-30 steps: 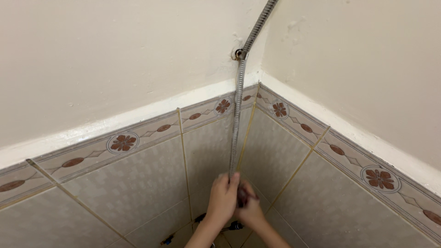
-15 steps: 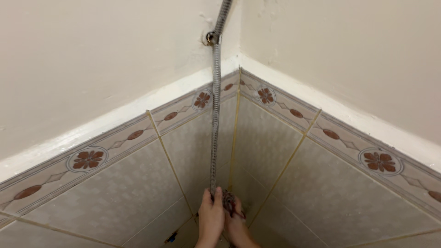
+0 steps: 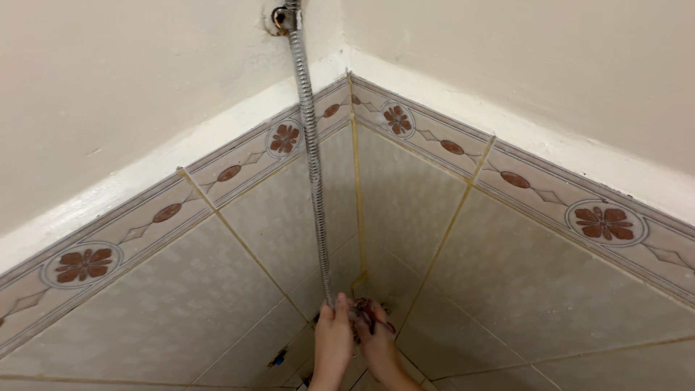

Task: The person scrubs the shower walls, shower hose, and shower head with a cloth. They then rinse the cloth with water from a bucket and continue wiping the shower fixtures.

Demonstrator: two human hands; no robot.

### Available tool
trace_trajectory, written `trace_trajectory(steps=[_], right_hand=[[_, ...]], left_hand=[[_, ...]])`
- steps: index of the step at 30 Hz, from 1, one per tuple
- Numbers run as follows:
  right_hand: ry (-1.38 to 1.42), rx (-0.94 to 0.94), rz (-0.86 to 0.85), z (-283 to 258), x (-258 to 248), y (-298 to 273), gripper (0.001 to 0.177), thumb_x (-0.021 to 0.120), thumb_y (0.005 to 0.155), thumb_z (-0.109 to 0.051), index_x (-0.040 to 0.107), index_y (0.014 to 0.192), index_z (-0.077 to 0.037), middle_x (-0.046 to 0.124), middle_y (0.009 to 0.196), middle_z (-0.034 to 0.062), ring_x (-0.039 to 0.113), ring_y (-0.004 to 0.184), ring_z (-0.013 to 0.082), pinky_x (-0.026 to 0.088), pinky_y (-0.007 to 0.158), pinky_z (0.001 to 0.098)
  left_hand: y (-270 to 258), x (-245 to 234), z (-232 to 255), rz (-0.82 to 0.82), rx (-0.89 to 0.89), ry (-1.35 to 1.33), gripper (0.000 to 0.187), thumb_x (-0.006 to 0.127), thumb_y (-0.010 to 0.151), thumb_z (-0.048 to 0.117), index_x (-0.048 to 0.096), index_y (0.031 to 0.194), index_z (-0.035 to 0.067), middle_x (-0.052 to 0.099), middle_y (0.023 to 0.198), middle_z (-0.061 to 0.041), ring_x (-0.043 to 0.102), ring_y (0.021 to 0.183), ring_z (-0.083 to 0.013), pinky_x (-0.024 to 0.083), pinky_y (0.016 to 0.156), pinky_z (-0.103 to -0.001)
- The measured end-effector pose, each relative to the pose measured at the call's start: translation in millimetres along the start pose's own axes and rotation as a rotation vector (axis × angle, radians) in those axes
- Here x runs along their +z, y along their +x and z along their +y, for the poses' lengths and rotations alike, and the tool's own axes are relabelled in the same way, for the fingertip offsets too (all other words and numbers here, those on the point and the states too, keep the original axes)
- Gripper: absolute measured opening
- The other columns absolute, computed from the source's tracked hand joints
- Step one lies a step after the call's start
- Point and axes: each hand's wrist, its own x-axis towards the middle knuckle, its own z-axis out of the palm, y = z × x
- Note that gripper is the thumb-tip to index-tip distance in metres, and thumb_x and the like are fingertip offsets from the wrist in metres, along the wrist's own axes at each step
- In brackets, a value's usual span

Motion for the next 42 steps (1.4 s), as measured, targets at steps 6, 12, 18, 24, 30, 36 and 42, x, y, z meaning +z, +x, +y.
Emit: trace_trajectory(steps=[6,12,18,24,30,36,42], right_hand=[[-0.121,-0.320,-0.030,-5.6,-10.0,-15.9,0.047,0.053,0.099,-0.016,0.044,0.143,-0.001,0.059,0.128,0.0159,0.065,0.108,0.0252,0.053,0.089,0.0350],[-0.061,0.053,-0.139,-2.3,-15.8,-12.5,0.046,0.048,0.102,-0.016,0.042,0.146,-0.008,0.072,0.120,0.0115,0.069,0.096,0.0208,0.055,0.081,0.0331],[0.143,0.084,-0.117,44.7,-20.3,-3.5,0.045,0.049,0.101,-0.019,0.047,0.145,-0.008,0.073,0.116,0.0137,0.063,0.090,0.0224,0.050,0.075,0.0358],[-0.041,0.060,-0.086,88.8,-28.2,37.0,0.046,0.050,0.102,-0.020,0.047,0.146,-0.007,0.072,0.125,0.0117,0.069,0.106,0.0209,0.054,0.090,0.0316],[0.091,-0.064,-0.220,130.9,-21.0,54.1,0.047,0.053,0.101,-0.018,0.046,0.145,-0.003,0.067,0.132,0.0134,0.064,0.119,0.0208,0.048,0.100,0.0307],[-0.064,0.121,-0.177,159.1,-22.7,78.6,0.043,0.054,0.100,-0.019,0.051,0.140,-0.003,0.070,0.122,0.0140,0.065,0.107,0.0232,0.050,0.094,0.0336],[-0.103,-0.010,-0.255,187.4,-38.4,86.9,0.039,0.057,0.100,-0.017,0.058,0.135,0.001,0.070,0.121,0.0124,0.064,0.108,0.0201,0.050,0.095,0.0317]], left_hand=[[7.8,4.8,-19.3,-0.017,-0.143,-0.134,0.051,0.055,0.098,0.047,0.069,0.113,0.001,0.075,0.099,-0.016,0.068,0.092,-0.0264,0.053,0.085,-0.038],[22.7,20.4,-44.6,-0.077,-0.239,-0.006,0.052,0.057,0.099,0.052,0.065,0.125,0.007,0.071,0.108,-0.006,0.065,0.102,-0.0165,0.047,0.093,-0.031],[30.2,33.8,-69.9,-0.067,-0.289,-0.129,0.052,0.051,0.100,0.048,0.066,0.123,0.004,0.073,0.106,-0.013,0.070,0.098,-0.0233,0.052,0.087,-0.038],[35.6,40.1,-90.4,-0.099,-0.265,-0.113,0.057,0.057,0.101,0.052,0.066,0.123,0.001,0.063,0.093,-0.014,0.059,0.087,-0.0240,0.048,0.078,-0.037],[62.6,37.7,-120.9,0.019,-0.274,0.056,0.052,0.063,0.092,0.054,0.074,0.116,0.010,0.071,0.077,-0.011,0.068,0.072,-0.0212,0.052,0.073,-0.036],[74.4,48.8,-138.5,-0.075,-0.365,0.056,0.049,0.060,0.092,0.051,0.076,0.108,0.007,0.068,0.073,-0.013,0.062,0.063,-0.0236,0.048,0.065,-0.039],[89.7,54.3,-175.0,0.036,-0.509,-0.114,0.056,0.064,0.094,0.042,0.074,0.100,-0.012,0.069,0.074,-0.017,0.064,0.061,-0.0241,0.046,0.061,-0.039]])
